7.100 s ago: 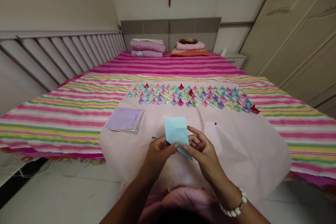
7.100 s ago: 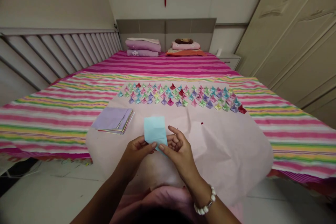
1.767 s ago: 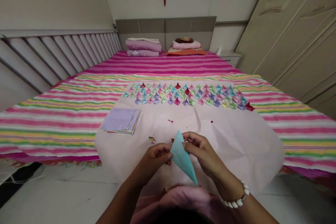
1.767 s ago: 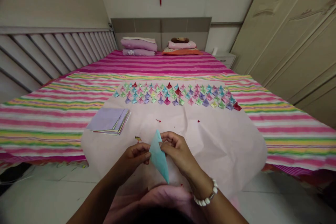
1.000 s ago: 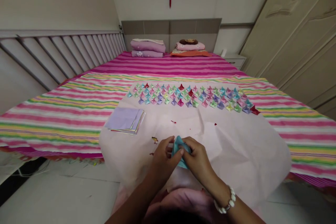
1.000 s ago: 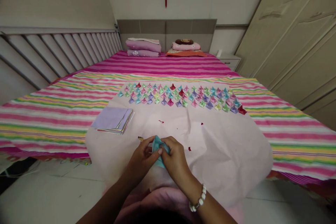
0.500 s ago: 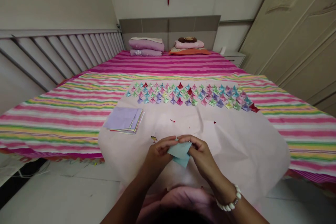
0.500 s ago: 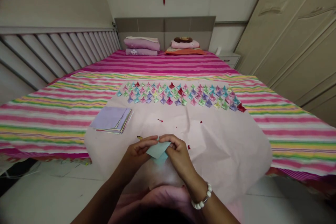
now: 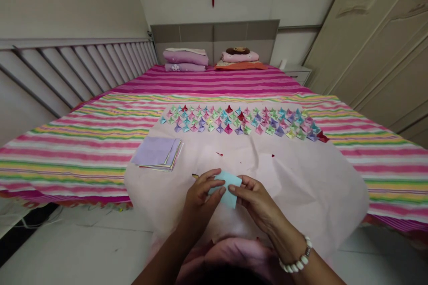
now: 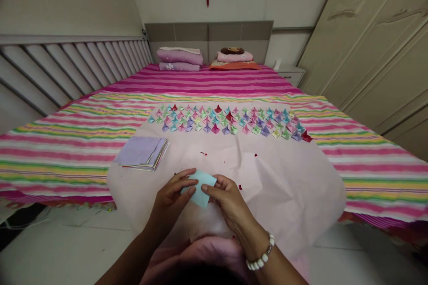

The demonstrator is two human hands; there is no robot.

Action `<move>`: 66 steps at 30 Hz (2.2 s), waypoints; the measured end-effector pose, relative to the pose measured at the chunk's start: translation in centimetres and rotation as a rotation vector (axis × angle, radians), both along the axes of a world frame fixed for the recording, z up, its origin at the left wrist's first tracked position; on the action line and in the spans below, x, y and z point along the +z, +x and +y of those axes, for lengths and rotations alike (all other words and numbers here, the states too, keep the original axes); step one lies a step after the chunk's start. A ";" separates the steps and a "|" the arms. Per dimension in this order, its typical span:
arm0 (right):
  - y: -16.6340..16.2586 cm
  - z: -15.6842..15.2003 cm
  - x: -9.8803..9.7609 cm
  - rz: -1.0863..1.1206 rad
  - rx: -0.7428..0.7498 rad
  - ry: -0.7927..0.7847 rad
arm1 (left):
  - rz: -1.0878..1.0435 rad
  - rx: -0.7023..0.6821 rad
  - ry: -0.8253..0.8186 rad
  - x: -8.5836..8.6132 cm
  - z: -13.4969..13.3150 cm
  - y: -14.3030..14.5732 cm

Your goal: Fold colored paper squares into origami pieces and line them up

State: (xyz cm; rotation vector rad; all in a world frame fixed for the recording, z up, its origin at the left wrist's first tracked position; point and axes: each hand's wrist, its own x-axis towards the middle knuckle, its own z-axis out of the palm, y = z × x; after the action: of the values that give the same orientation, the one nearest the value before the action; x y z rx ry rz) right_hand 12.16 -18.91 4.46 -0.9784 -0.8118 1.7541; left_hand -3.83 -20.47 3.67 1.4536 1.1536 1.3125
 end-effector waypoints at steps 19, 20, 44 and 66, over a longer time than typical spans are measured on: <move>0.4 0.7 -0.4 -0.092 -0.097 0.110 | -0.184 0.051 -0.346 -0.4 1.2 0.3; 0.2 0.5 -0.6 -0.089 -0.077 0.103 | -0.225 0.074 -0.356 -0.5 1.1 0.4; -1.1 -0.3 -1.5 -0.208 0.023 0.215 | -0.434 -0.079 -0.385 0.3 1.2 0.7; -0.7 -0.6 -0.3 -0.255 0.015 0.251 | 0.119 -0.080 0.261 1.4 1.1 -1.6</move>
State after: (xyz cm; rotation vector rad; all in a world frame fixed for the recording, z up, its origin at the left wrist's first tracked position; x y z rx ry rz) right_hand 11.49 -19.49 4.14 -1.0385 -1.1733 1.5122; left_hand -5.45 -19.32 5.08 1.7694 1.0154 1.3743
